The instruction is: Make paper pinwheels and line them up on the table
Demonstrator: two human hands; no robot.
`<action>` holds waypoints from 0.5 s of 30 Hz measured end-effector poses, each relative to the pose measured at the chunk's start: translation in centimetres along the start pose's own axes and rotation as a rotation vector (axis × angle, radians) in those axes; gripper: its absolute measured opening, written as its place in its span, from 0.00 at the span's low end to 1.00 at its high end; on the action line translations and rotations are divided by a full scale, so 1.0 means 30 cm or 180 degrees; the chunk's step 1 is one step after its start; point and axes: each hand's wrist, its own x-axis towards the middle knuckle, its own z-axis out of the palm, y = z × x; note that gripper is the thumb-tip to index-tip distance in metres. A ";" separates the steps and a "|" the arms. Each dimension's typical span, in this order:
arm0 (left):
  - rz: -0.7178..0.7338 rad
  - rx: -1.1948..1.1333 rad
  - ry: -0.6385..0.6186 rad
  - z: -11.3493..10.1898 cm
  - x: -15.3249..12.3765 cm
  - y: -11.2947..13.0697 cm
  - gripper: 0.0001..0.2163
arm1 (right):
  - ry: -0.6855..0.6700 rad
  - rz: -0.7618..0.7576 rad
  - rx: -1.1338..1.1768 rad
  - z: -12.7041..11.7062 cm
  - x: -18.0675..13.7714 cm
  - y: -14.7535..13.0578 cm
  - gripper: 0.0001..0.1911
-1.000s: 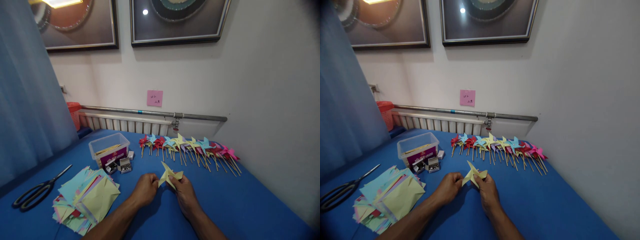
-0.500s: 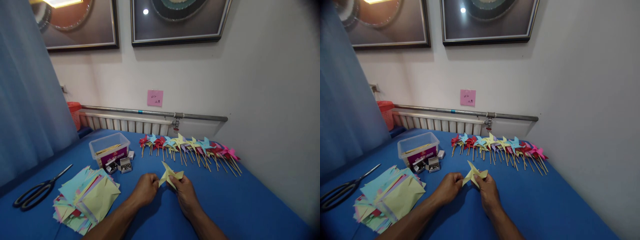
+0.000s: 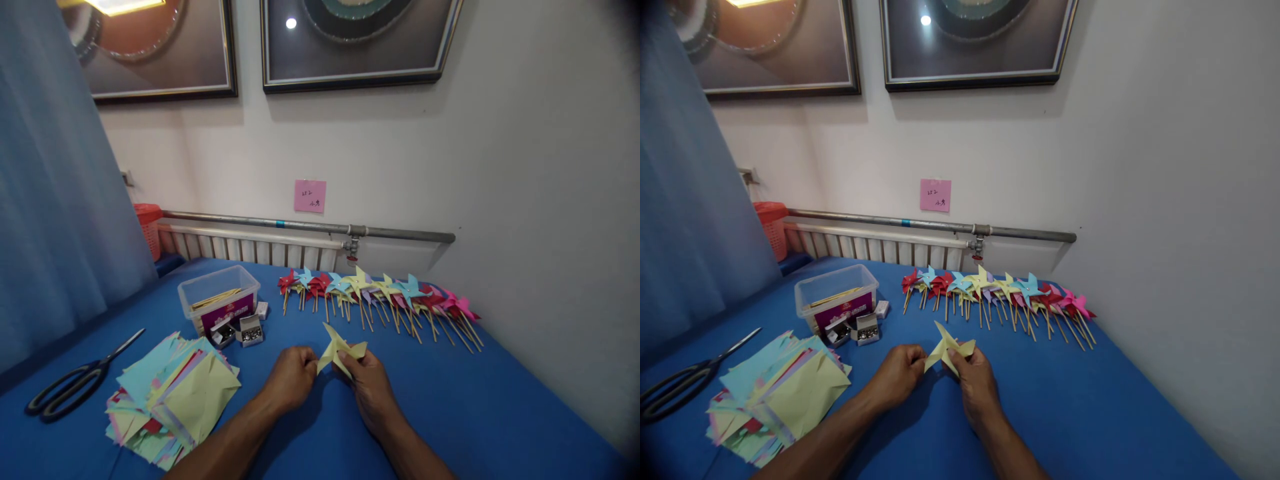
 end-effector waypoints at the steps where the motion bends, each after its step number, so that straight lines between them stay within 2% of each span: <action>1: 0.0000 0.0017 0.0000 0.000 0.000 0.000 0.09 | 0.0005 0.0006 0.0021 0.000 0.000 0.000 0.22; 15: 0.0037 0.0033 0.0043 0.017 0.008 -0.013 0.08 | 0.0042 -0.0005 -0.0068 -0.006 0.008 0.006 0.21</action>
